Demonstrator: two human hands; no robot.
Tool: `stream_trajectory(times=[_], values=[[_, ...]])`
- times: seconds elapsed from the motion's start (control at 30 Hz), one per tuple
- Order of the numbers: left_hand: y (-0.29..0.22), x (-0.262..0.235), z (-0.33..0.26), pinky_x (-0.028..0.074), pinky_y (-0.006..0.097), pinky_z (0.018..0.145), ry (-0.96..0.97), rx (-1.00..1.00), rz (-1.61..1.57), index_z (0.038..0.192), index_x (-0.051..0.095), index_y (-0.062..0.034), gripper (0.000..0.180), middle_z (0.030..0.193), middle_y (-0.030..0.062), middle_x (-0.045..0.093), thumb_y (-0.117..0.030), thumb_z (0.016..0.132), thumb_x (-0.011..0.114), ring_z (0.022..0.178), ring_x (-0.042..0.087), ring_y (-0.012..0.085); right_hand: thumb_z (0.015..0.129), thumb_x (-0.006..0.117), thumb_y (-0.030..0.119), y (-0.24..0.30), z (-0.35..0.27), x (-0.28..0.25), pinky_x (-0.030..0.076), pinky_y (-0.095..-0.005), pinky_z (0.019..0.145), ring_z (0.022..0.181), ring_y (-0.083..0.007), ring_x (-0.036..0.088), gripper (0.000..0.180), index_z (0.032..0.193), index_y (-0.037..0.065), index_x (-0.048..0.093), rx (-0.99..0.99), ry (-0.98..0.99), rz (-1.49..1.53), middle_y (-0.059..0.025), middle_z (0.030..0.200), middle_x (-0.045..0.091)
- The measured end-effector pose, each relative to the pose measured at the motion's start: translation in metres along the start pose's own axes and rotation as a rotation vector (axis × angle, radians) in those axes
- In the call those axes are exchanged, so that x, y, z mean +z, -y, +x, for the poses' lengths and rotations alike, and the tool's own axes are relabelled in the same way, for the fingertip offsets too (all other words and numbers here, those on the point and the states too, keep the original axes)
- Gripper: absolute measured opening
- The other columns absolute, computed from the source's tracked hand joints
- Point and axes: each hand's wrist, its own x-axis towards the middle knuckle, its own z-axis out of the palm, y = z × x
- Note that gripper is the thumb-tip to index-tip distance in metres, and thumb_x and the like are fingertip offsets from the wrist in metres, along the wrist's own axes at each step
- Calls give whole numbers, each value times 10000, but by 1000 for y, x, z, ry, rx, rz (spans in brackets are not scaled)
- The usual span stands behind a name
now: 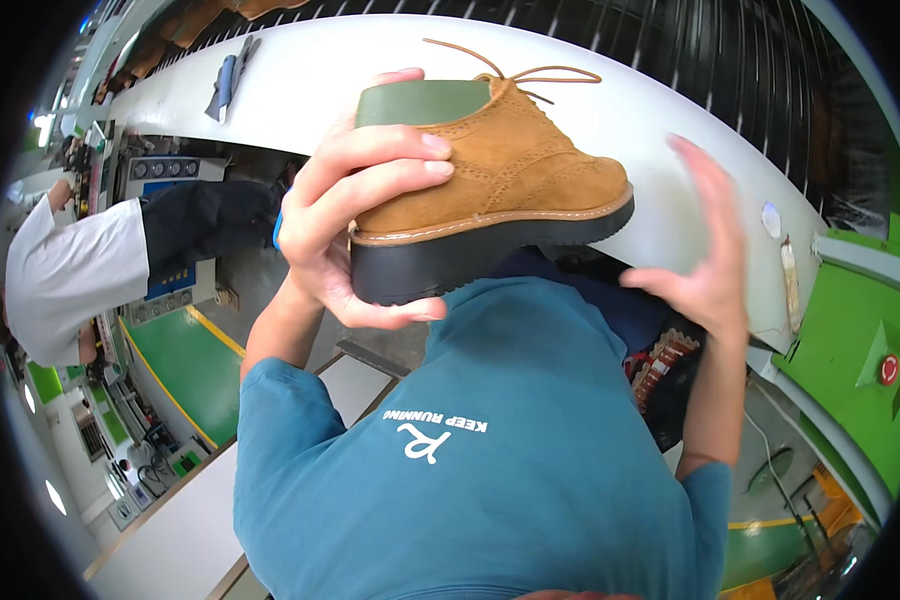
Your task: The person assembles brown suede shoes by hand on a factory assembly line. They pick up a shoe upper and a sole, align them, and press the components together to form the shoe. The person then places the finished shoe onto a moving conveyor belt and repeats the process with another pair of components.
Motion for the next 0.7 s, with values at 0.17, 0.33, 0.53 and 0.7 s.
stream_trajectory(times=[0.17, 0.33, 0.53, 0.7], values=[[-8, 4, -3, 478, 775, 1133, -35, 2, 16, 1197, 775, 63, 757, 1213, 201, 722, -531, 747, 911, 1131, 732, 430, 543, 1050, 629, 0, 46, 67, 607, -428, 991, 1098, -356, 769, 1175, 1436, -25, 655, -271, 43, 254, -193, 1255, 771], [0, 5, -25, 456, 790, 1127, -50, -36, 43, 1242, 713, 72, 833, 1272, 218, 668, -669, 871, 792, 1238, 673, 506, 564, 1062, 594, -8, 53, 85, 637, -349, 816, 865, -289, 799, 945, 1188, -48, 762, -337, -105, 276, -164, 1017, 812], [15, 3, -36, 451, 758, 1165, -97, -76, -42, 1327, 714, 39, 866, 1349, 255, 657, -581, 745, 879, 1286, 669, 420, 567, 1056, 603, -5, 55, 90, 639, -355, 792, 827, -296, 796, 893, 1124, -37, 778, -323, -158, 230, -163, 991, 815], [-8, 9, -48, 426, 525, 1222, -190, -619, -384, 1634, 396, -38, 1241, 1589, 264, 459, -565, 649, 937, 1459, 539, 382, 787, 913, 702, -1, 48, 85, 625, -380, 936, 979, -301, 795, 910, 1265, -48, 721, -266, -110, 284, -187, 1080, 804]])
